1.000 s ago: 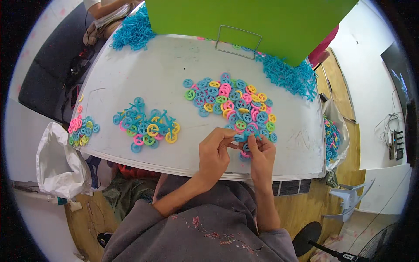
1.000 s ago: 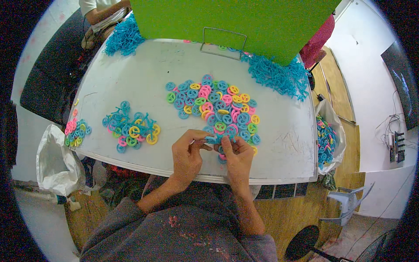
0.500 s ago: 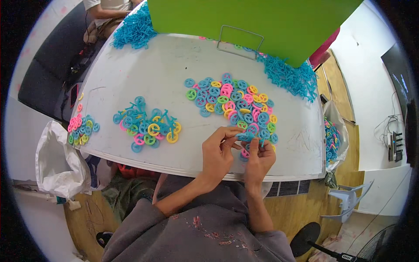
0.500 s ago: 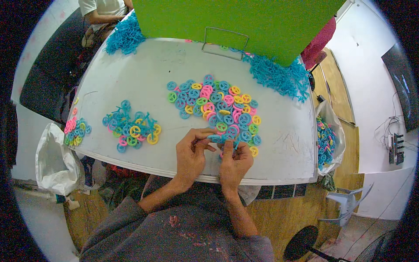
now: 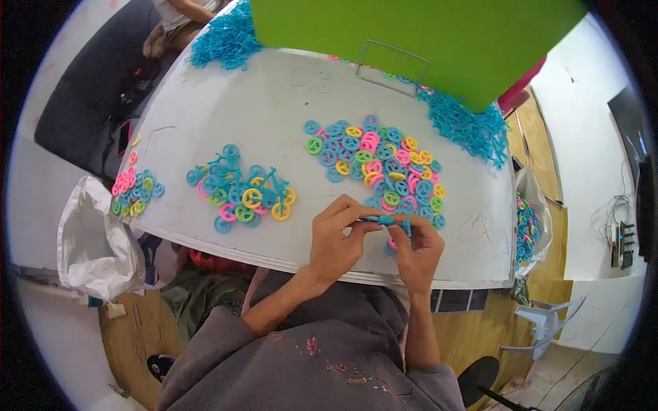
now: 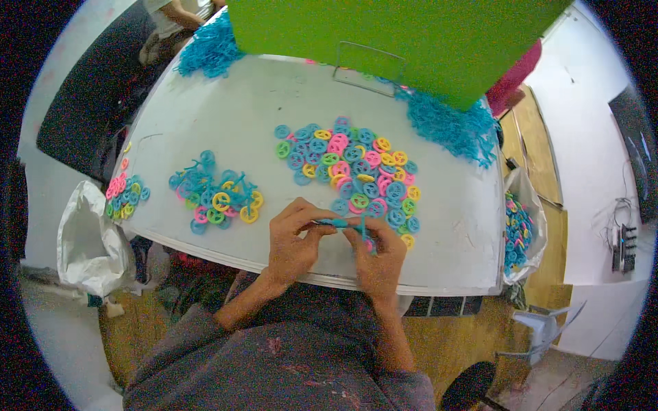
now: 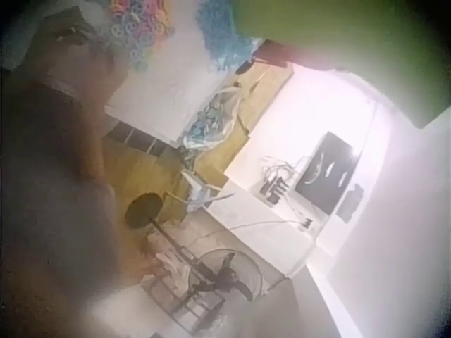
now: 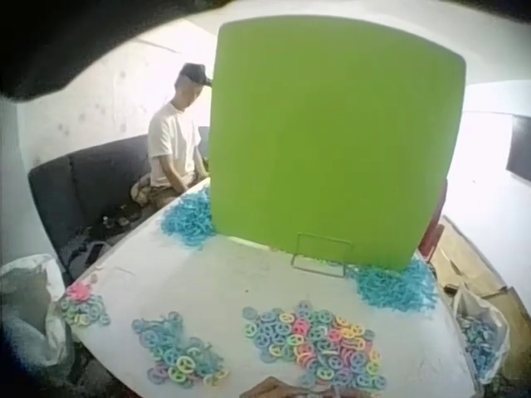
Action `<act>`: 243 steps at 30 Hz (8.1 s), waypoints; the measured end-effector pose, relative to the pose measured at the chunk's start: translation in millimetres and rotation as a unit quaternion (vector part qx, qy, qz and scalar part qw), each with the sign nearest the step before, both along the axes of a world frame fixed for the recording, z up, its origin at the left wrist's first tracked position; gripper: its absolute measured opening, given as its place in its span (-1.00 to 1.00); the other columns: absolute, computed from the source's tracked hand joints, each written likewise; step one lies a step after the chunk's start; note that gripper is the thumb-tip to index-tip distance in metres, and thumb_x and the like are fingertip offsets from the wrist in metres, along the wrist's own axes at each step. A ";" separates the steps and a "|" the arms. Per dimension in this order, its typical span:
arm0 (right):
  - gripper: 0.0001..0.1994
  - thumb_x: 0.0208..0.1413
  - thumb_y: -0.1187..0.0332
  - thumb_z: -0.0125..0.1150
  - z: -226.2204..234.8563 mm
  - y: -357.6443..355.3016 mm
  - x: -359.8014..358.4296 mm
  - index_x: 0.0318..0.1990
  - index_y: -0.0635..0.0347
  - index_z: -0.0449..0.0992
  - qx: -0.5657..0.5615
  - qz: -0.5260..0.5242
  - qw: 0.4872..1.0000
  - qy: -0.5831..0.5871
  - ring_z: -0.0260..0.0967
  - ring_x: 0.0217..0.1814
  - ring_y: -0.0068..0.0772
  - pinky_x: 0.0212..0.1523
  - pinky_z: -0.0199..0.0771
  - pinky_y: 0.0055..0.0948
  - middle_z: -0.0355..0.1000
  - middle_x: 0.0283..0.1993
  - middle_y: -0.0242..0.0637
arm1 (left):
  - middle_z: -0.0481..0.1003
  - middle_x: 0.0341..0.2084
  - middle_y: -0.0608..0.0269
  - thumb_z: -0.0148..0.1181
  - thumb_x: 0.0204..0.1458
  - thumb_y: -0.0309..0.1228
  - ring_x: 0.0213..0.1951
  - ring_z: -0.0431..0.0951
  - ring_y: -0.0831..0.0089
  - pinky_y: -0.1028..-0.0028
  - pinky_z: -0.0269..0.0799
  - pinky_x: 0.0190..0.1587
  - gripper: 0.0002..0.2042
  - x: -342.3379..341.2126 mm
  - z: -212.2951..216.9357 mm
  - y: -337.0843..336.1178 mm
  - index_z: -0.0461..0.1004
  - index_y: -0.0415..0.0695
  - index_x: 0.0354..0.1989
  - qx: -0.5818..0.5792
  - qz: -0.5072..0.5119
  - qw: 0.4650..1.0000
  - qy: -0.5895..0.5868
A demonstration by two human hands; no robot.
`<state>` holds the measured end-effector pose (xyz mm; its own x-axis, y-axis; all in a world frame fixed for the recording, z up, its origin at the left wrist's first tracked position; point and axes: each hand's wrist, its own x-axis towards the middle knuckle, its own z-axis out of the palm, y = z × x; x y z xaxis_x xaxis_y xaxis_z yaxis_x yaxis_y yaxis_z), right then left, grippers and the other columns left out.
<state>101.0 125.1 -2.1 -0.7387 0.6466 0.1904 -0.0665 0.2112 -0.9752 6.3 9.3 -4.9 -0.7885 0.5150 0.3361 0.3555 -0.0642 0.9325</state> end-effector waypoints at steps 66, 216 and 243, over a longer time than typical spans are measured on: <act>-0.85 0.02 0.58 0.20 -13.5 8.4 4.7 -0.22 0.24 0.48 -0.078 -0.053 0.994 -0.051 0.42 -0.37 -0.60 -0.36 0.41 -0.60 0.47 -0.41 -0.38 | 0.38 -0.41 0.16 0.27 -0.16 -0.55 -0.48 0.44 0.28 0.43 0.35 -0.44 -0.78 -23.9 -20.5 -12.8 0.46 -0.20 -0.28 -0.221 0.125 0.928 0.272; -0.61 0.02 0.58 0.22 -3.7 8.1 -4.6 0.04 0.26 0.33 0.088 0.005 0.992 -0.088 0.45 -0.39 -0.59 -0.47 0.35 -0.66 0.46 -0.49 -0.34 | 0.46 -0.41 0.17 0.02 0.02 -0.72 -0.33 0.49 0.50 0.54 0.41 -0.23 -0.86 2.3 -7.3 20.3 0.46 -0.29 -0.29 -0.004 0.040 0.999 0.000; -0.85 -0.07 0.38 0.34 -4.7 5.3 -8.0 -0.30 0.14 0.61 0.244 0.001 0.967 -0.074 0.46 -0.55 -0.37 -0.52 0.38 -0.49 0.50 -0.52 -0.22 | 0.53 -0.49 0.16 0.04 0.05 -0.63 -0.53 0.45 0.42 0.49 0.34 -0.46 -0.81 0.0 -14.4 18.1 0.57 -0.16 -0.25 -0.031 0.085 0.993 0.074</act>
